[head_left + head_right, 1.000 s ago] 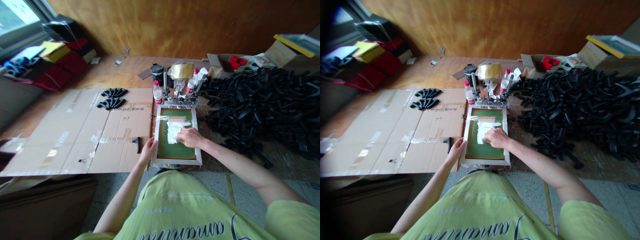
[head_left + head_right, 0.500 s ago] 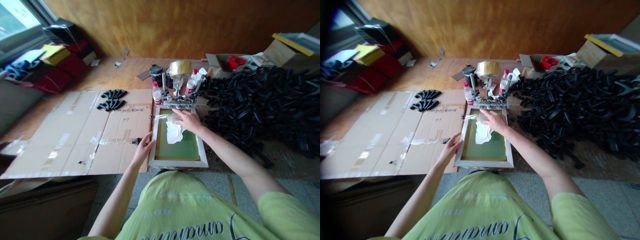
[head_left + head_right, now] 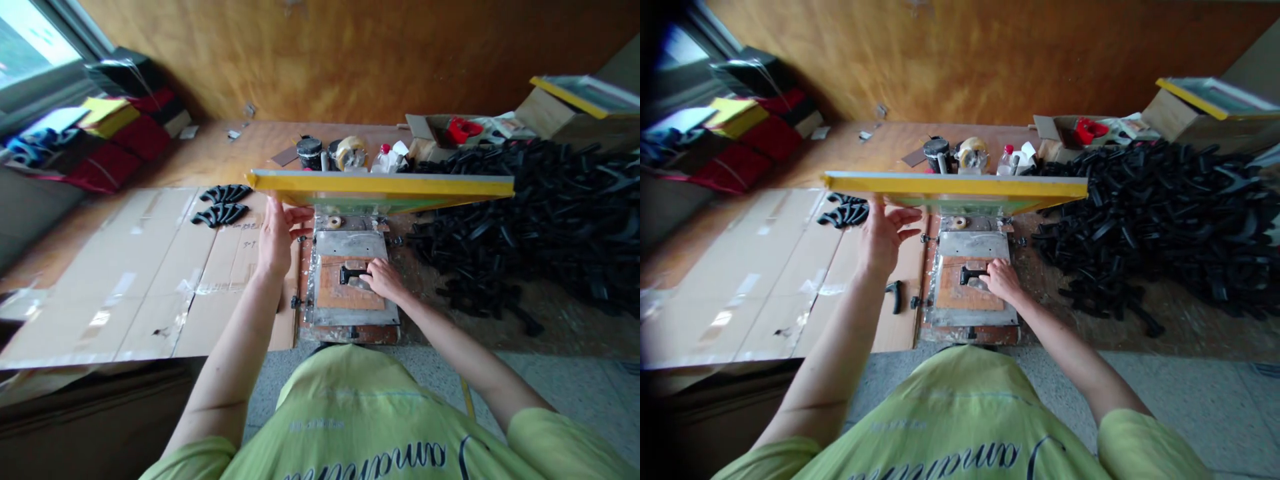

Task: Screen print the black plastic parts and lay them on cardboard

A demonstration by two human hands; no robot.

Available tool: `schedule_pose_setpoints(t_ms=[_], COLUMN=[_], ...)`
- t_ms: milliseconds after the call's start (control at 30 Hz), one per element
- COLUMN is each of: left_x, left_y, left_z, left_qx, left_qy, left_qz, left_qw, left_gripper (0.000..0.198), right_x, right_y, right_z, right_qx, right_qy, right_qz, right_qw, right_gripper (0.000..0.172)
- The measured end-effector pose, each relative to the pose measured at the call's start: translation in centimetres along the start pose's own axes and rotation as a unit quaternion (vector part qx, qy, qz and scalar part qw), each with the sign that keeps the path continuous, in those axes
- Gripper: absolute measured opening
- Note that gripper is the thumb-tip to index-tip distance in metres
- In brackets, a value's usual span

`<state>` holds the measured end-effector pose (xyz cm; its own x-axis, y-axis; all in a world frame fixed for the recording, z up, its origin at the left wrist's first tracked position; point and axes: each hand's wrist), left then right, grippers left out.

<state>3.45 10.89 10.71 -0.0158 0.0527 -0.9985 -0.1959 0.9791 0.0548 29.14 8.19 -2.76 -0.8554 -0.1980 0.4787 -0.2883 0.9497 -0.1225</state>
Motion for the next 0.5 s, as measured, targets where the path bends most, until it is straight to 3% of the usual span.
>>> schedule_pose_setpoints(t_ms=[33,100,167,233,300,367,400,433,500], left_x=[1.1,4.2,7.3,9.8,11.3,12.4,13.0,13.7,15.5], left_y=[-1.1,-4.6,-8.8,-12.3,-14.1,-14.0,-13.4,-12.7,-11.3], left_z=[0.4,1.6,2.9,4.1,4.3,2.8,1.3,-0.5,-5.0], left_qx=[-0.013,0.016,0.163,0.178,0.128,0.066,0.035,0.006,-0.057], left_qy=[-0.005,-0.002,0.015,-0.02,-0.065,-0.068,-0.041,0.003,0.131], left_qz=[-0.022,-0.112,-0.269,-0.341,-0.368,-0.376,-0.374,-0.366,-0.331], left_qw=[1.0,0.994,0.949,0.923,0.919,0.922,0.926,0.93,0.933], left_gripper=[0.061,0.061,0.066,0.064,0.057,0.051,0.049,0.048,0.045], right_x=[0.8,2.4,4.3,6.0,6.9,5.8,4.3,2.2,-3.2], right_y=[-0.3,-0.9,-1.9,-3.1,-3.9,-4.1,-3.8,-3.4,-2.4], right_z=[0.4,0.6,1.1,1.9,2.5,1.9,0.9,-0.3,-3.5], right_qx=[0.008,0.006,-0.024,-0.051,-0.034,-0.001,-0.001,-0.016,-0.092], right_qy=[-0.013,0.0,0.034,0.059,0.074,0.069,0.054,0.029,-0.047], right_qz=[0.016,0.065,0.081,0.013,-0.124,-0.225,-0.231,-0.204,-0.054], right_qw=[1.0,0.998,0.996,0.997,0.989,0.972,0.972,0.978,0.993], right_gripper=[0.02,0.02,0.024,0.022,0.017,0.018,0.021,0.022,0.02])
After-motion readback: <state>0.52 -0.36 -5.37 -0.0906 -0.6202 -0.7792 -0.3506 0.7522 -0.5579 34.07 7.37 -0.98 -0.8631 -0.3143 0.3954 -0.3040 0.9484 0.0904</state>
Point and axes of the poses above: each hand's wrist, its own y-axis towards the middle knuckle, its own z-axis out of the palm, x = y × z, and after that the axes turned 13 degrees about y, right-handed
